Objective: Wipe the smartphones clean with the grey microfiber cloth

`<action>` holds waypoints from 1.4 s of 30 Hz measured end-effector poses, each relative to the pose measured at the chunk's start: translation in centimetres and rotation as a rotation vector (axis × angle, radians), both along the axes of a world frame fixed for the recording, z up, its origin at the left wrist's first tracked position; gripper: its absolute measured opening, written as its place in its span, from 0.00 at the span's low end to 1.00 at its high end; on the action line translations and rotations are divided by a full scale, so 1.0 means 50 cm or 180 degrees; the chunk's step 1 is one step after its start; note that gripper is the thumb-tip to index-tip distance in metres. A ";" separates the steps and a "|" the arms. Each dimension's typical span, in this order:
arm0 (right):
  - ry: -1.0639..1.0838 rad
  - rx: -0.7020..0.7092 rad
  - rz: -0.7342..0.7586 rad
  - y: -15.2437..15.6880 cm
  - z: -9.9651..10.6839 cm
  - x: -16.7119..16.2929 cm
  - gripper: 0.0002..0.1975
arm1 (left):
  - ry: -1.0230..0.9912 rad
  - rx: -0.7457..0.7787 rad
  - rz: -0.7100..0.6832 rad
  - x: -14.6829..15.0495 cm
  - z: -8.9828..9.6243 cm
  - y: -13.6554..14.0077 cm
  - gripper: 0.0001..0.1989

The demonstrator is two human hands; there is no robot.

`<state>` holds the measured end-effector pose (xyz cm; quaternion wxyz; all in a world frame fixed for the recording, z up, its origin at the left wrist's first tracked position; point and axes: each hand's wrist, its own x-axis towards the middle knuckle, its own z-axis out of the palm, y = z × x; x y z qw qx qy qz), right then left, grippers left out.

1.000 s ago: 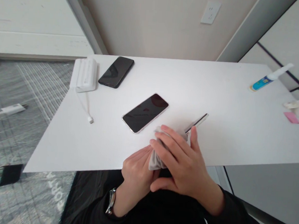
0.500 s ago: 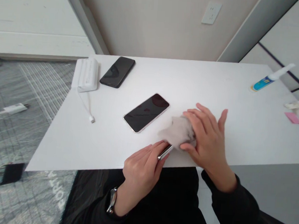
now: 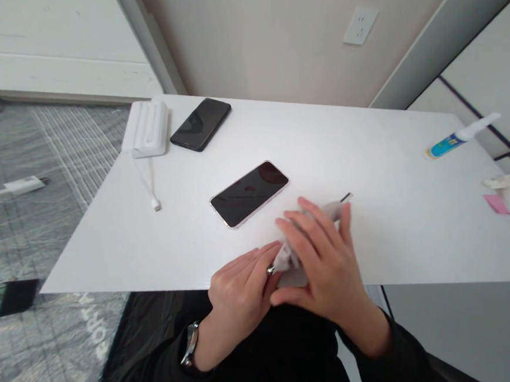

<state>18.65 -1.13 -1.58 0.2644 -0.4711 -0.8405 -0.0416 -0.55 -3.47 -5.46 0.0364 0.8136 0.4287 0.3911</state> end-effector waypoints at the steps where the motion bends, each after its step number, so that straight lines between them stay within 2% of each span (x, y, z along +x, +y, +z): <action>1: -0.0040 -0.0042 0.0131 -0.001 0.000 -0.001 0.45 | -0.0003 0.0039 0.0017 0.000 0.000 0.000 0.11; 2: -0.0051 -0.0029 0.0121 -0.001 0.000 0.000 0.44 | 0.0005 0.0063 0.0028 0.001 0.000 0.000 0.11; 6: 0.0060 0.0176 -0.0598 0.007 0.001 0.005 0.44 | 0.0056 -0.0038 0.0002 0.003 0.003 0.001 0.11; 7: 0.0052 0.0156 -0.0550 0.008 0.001 0.004 0.45 | 0.0059 -0.0054 0.0007 0.003 0.004 0.001 0.12; 10: -0.0111 -0.0006 -0.0026 0.007 0.004 -0.002 0.46 | 0.0038 0.0046 0.0067 0.003 0.005 0.001 0.11; 11: -0.0135 0.0006 -0.0002 0.009 0.004 -0.002 0.46 | 0.0046 0.0081 0.0095 0.003 0.005 0.002 0.12; 15: 0.0021 0.0255 -0.0669 0.015 0.000 0.008 0.45 | 0.0089 0.0041 0.0051 0.004 0.004 0.002 0.10; 17: -0.0008 0.0210 -0.0492 0.010 -0.002 0.006 0.45 | 0.0048 0.0038 0.0013 0.003 0.002 0.001 0.11; 20: -0.0172 0.0103 0.0170 0.002 -0.003 0.003 0.44 | 0.0001 0.0131 0.0005 0.001 0.000 0.001 0.10; 21: -0.0183 0.0120 0.0176 0.002 -0.004 0.007 0.43 | 0.0010 0.0152 0.0024 0.001 -0.001 0.001 0.10; 24: -0.0067 0.0249 -0.0478 0.011 -0.004 0.025 0.41 | 0.0073 0.0052 0.0040 0.002 0.001 0.001 0.09; 26: -0.0021 0.0221 -0.0624 0.012 -0.003 0.027 0.42 | 0.0072 -0.0022 0.0021 0.002 0.002 0.001 0.12; 29: -0.0116 0.0036 0.0079 -0.001 -0.001 0.012 0.43 | 0.0002 0.0074 0.0001 0.002 0.000 0.000 0.08; 31: -0.0173 0.0033 0.0310 -0.003 -0.002 0.009 0.43 | 0.0004 0.0096 -0.0012 0.001 -0.001 0.000 0.07; 32: -0.0169 0.0080 0.0204 0.000 -0.003 0.012 0.42 | 0.0018 0.0081 -0.0008 0.001 -0.001 0.000 0.07; 34: -0.0058 0.0202 -0.0295 0.009 -0.005 0.022 0.41 | 0.0053 0.0030 0.0026 0.001 0.001 0.001 0.07; 36: 0.0054 0.0238 -0.0610 0.014 -0.006 0.026 0.42 | 0.0061 -0.0028 0.0017 0.002 0.003 0.001 0.11; 37: 0.0054 0.0211 -0.0541 0.013 -0.005 0.024 0.43 | 0.0043 -0.0031 -0.0002 0.002 0.004 0.001 0.12; 40: -0.0103 0.0111 0.0174 0.002 -0.001 0.007 0.44 | -0.0010 -0.0003 -0.0033 0.001 0.002 0.000 0.07; 42: -0.0137 0.0147 0.0250 0.001 -0.001 0.006 0.43 | 0.0004 0.0014 0.0000 0.001 0.000 0.000 0.08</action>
